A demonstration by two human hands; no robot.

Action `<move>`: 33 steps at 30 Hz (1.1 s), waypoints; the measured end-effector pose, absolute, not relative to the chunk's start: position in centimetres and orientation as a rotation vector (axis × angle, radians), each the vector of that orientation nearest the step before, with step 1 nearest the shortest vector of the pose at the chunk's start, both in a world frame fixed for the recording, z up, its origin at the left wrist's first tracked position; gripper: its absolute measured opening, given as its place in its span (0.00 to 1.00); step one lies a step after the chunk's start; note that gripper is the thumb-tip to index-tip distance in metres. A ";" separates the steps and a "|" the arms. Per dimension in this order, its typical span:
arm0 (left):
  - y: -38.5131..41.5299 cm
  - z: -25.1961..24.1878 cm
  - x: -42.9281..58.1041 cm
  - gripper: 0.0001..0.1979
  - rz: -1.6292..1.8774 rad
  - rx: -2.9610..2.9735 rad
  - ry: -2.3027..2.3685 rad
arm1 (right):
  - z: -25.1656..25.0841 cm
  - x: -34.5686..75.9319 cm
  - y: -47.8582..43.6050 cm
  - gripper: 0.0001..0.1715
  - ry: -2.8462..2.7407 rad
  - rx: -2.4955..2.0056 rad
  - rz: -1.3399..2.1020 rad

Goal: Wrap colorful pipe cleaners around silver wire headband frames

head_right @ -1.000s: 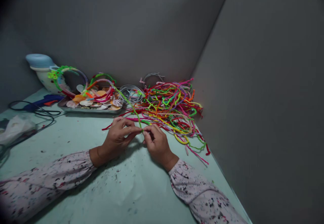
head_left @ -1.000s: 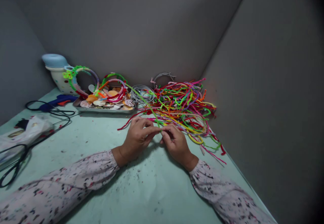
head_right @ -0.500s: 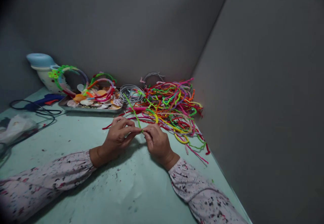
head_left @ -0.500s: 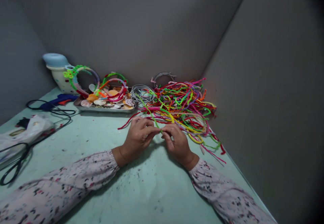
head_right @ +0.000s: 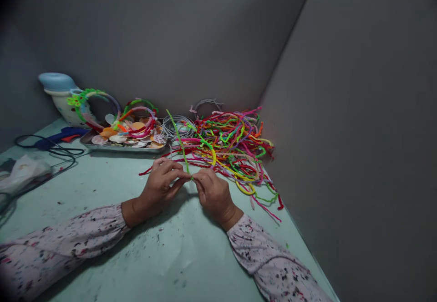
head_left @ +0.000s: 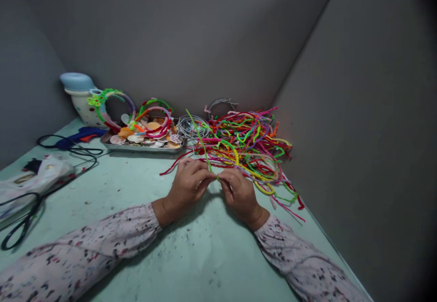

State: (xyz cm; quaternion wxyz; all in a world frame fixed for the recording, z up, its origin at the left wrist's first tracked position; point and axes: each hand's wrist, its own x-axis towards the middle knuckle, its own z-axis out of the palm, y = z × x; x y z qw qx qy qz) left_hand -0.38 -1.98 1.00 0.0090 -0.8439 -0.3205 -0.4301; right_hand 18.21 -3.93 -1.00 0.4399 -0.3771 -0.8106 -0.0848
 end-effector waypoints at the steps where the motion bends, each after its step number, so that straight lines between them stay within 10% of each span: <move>1: -2.0 1.0 -0.4 0.06 -1.348 -2.629 -1.001 | -1.0 18.2 -3.9 0.11 -2.011 -0.935 -0.212; 33: -2.0 0.8 -0.4 0.07 -1.169 -2.674 -1.016 | -1.0 18.2 -3.8 0.11 -2.043 -0.941 -0.307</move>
